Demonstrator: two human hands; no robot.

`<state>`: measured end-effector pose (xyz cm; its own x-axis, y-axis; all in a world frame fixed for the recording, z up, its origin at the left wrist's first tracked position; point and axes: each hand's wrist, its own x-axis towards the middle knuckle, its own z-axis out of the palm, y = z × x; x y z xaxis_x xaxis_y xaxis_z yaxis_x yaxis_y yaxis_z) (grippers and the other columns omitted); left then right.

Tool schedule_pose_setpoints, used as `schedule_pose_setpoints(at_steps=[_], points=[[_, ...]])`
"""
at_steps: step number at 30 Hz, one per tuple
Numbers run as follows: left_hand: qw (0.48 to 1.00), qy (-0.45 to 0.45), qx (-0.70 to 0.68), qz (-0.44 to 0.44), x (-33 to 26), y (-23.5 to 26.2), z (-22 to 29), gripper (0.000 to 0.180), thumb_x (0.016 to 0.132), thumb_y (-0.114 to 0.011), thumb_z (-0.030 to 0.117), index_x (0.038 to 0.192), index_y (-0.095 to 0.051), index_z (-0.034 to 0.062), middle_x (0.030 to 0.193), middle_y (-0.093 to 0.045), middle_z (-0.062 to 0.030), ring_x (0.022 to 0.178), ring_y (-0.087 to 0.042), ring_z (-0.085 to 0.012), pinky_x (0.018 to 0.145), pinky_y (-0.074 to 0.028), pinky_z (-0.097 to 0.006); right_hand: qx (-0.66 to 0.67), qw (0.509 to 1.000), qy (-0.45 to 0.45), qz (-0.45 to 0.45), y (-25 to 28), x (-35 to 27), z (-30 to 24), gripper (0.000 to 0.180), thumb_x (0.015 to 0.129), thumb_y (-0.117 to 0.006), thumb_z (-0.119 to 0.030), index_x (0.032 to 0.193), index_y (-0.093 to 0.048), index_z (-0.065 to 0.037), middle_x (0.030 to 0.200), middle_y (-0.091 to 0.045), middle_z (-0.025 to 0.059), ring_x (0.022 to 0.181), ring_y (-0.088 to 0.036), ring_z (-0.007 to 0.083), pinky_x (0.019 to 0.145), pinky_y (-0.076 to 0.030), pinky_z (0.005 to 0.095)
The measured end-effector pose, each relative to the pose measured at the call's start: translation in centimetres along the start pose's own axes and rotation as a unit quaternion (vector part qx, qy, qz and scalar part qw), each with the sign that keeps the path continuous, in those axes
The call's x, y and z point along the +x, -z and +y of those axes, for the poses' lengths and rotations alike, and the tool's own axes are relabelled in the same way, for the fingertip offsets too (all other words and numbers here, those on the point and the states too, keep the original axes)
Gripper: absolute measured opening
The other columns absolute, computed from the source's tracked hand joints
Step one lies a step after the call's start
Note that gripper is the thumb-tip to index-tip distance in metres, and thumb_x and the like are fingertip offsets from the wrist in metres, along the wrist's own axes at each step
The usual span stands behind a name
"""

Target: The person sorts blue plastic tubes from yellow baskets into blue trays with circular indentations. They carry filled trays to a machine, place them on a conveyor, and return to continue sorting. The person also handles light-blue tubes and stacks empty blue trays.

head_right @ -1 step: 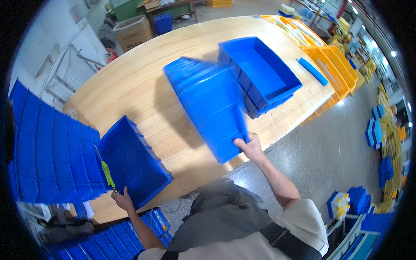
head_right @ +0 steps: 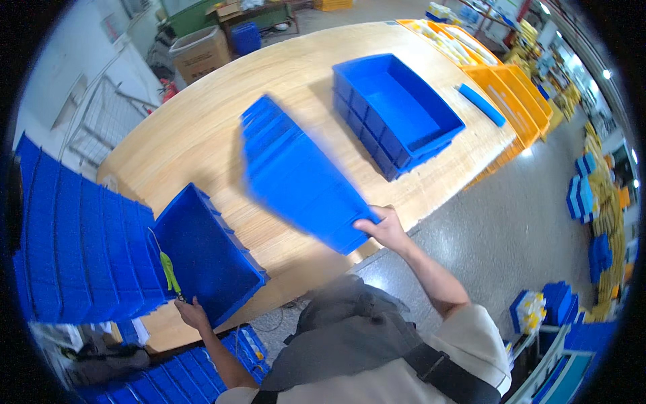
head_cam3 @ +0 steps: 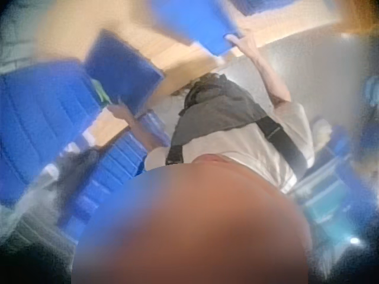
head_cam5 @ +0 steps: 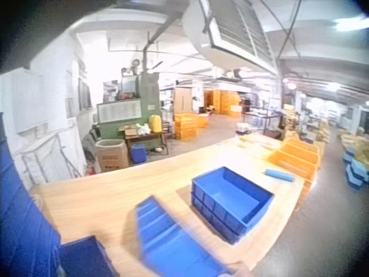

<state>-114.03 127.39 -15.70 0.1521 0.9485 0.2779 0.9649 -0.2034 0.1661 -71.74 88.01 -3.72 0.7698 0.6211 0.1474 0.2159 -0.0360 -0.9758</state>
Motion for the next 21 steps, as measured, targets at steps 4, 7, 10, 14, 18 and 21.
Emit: schedule_pose_setpoints(at_steps=[4, 7, 10, 14, 18, 21], points=[[0.996, 0.018, -0.047, -0.079, 0.9, -1.2, -1.0, 0.041, 0.083, -0.061, -0.008, 0.123, -0.054, -0.0071, 0.114, -0.066, -0.0231, 0.102, -0.066, -0.0369, 0.085, -0.052, -0.046, -0.344, 0.885, 0.238, -0.204, 2.1, 0.1, 2.6, 0.027, 0.080, -0.079, -0.032, 0.080, -0.064, -0.008, 0.062, -0.058, 0.0097, 0.058, -0.059, 0.0281, 0.065, -0.050, 0.0398], [0.994, 0.020, -0.069, -0.083, 1.1, -1.9, -1.6, 0.051, 0.082, -0.059, -0.011, 0.132, -0.051, -0.0056, 0.117, -0.066, -0.0254, 0.106, -0.065, -0.0393, 0.088, -0.051, -0.046, -0.507, 0.752, 0.230, -0.352, 3.0, 0.4, 4.7, 0.020, 0.088, -0.066, -0.029, 0.094, -0.065, -0.009, 0.069, -0.063, 0.0058, 0.070, -0.066, 0.0265, 0.083, -0.053, 0.0398], [0.999, -0.014, -0.041, -0.023, 0.4, -2.0, -0.2, 0.036, 0.083, -0.065, -0.005, 0.117, -0.054, -0.0021, 0.109, -0.067, -0.0240, 0.101, -0.065, -0.0420, 0.083, -0.050, -0.049, -0.450, 0.786, 0.145, -0.399, 4.0, 0.9, 5.4, 0.034, 0.083, -0.072, -0.032, 0.106, -0.065, -0.007, 0.105, -0.066, 0.0146, 0.101, -0.064, 0.0325, 0.091, -0.049, 0.0434], [0.996, 0.031, -0.070, -0.040, -2.4, -0.6, 5.3, 0.031, 0.082, -0.075, 0.005, 0.105, -0.054, 0.0014, 0.102, -0.069, -0.0221, 0.096, -0.066, -0.0418, 0.078, -0.050, -0.050, -0.419, 0.867, 0.226, -0.148, 7.9, 5.2, 3.4, 0.056, 0.080, -0.077, -0.032, 0.126, -0.059, -0.004, 0.133, -0.055, 0.0202, 0.122, -0.053, 0.0384, 0.101, -0.044, 0.0484], [0.992, 0.017, -0.123, -0.031, -5.4, -0.8, 12.1, 0.039, 0.094, -0.067, 0.037, 0.100, -0.056, -0.0003, 0.090, -0.068, -0.0219, 0.084, -0.065, -0.0431, 0.072, -0.048, -0.051, -0.511, 0.852, 0.068, 0.095, 13.7, 14.0, 2.5, 0.054, 0.086, -0.071, -0.034, 0.125, -0.054, 0.000, 0.129, -0.058, 0.0256, 0.115, -0.058, 0.0433, 0.093, -0.049, 0.0514], [0.963, 0.008, -0.268, -0.017, -5.3, -2.4, 15.6, 0.054, 0.101, -0.052, 0.052, 0.095, -0.058, -0.0014, 0.084, -0.067, -0.0207, 0.077, -0.065, -0.0396, 0.065, -0.048, -0.050, -0.455, 0.879, -0.129, -0.059, 17.5, 18.6, 3.3, 0.028, 0.085, -0.063, -0.020, 0.103, -0.063, 0.001, 0.097, -0.068, 0.0276, 0.089, -0.068, 0.0441, 0.075, -0.054, 0.0544]])
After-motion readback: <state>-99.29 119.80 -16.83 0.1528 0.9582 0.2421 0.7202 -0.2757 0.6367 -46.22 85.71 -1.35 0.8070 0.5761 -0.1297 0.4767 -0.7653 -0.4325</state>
